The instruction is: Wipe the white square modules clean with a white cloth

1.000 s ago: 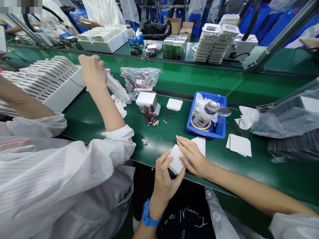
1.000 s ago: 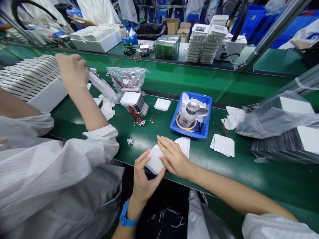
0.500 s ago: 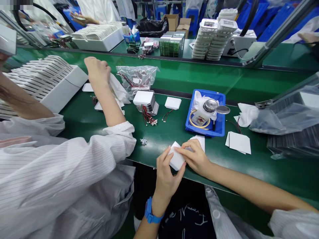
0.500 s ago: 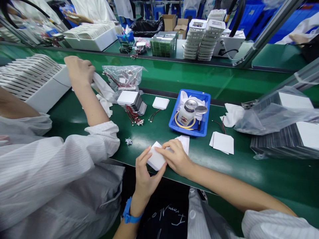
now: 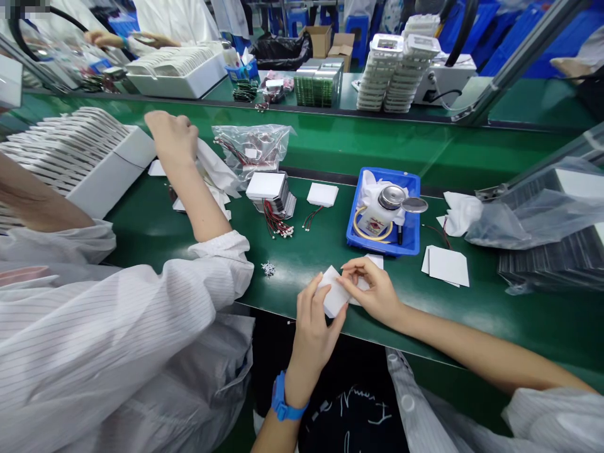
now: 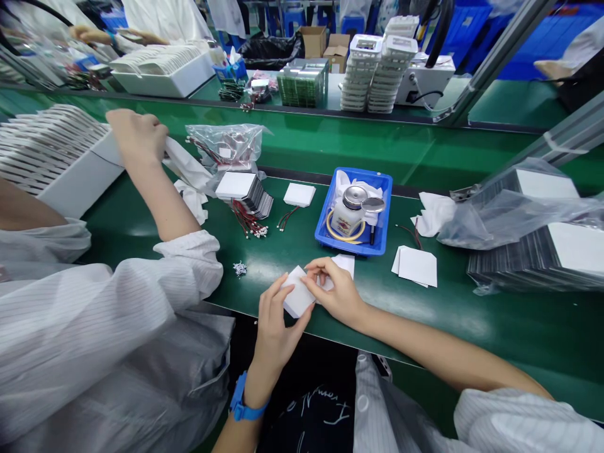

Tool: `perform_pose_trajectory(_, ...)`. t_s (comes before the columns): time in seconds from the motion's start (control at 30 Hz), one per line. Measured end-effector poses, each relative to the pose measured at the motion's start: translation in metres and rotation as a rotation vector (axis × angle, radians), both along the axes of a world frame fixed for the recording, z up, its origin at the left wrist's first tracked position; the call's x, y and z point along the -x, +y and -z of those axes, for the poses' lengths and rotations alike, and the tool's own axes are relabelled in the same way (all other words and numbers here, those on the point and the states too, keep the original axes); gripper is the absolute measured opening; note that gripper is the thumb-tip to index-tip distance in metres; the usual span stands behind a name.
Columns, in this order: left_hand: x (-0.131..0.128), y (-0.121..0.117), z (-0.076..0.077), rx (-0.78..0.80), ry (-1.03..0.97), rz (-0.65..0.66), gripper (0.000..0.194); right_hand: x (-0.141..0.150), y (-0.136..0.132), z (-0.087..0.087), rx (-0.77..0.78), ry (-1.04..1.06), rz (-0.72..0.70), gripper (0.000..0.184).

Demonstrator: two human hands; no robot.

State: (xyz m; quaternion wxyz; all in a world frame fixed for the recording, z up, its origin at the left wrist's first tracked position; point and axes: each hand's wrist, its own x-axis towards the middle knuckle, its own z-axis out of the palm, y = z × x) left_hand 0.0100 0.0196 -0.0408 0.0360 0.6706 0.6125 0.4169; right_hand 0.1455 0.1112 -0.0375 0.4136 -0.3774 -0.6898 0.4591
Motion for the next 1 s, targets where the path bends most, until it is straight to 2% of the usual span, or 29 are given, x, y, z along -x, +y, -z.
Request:
perform_pose_trajectory(0.17, 0.0, 0.0, 0.0, 0.001, 0.035, -0.003, 0.042, 0.002, 0.003, -0.004, 0.211, 0.081, -0.016, 0.023)
perform_pose_trajectory(0.4, 0.002, 0.0, 0.0, 0.001, 0.033, -0.009, 0.044, 0.003, 0.004, -0.007, 0.319, 0.156, -0.009, 0.026)
perform_pose_trajectory(0.53, 0.006, 0.0, 0.001, -0.028, -0.035, -0.043, 0.052, 0.001, 0.006, -0.011, 0.207, 0.176, -0.005, 0.019)
perform_pose_trajectory(0.67, 0.008, 0.001, 0.001, -0.055, -0.072, -0.066, 0.057, -0.002, 0.007, -0.013, -0.097, 0.08, -0.007, 0.005)
perform_pose_trajectory(0.73, 0.006, 0.002, 0.001, -0.07, -0.077, -0.068, 0.058, -0.002, 0.006, -0.012, -0.206, -0.019, -0.02, 0.01)
perform_pose_trajectory(0.9, 0.001, 0.001, 0.0, -0.136, -0.076, -0.054, 0.057, -0.003, 0.004, -0.006, -0.227, -0.181, -0.112, 0.035)
perform_pose_trajectory(1.0, 0.002, 0.0, -0.001, -0.153, -0.084, -0.072, 0.057, -0.004, 0.007, -0.007, -0.225, -0.199, -0.091, 0.026)
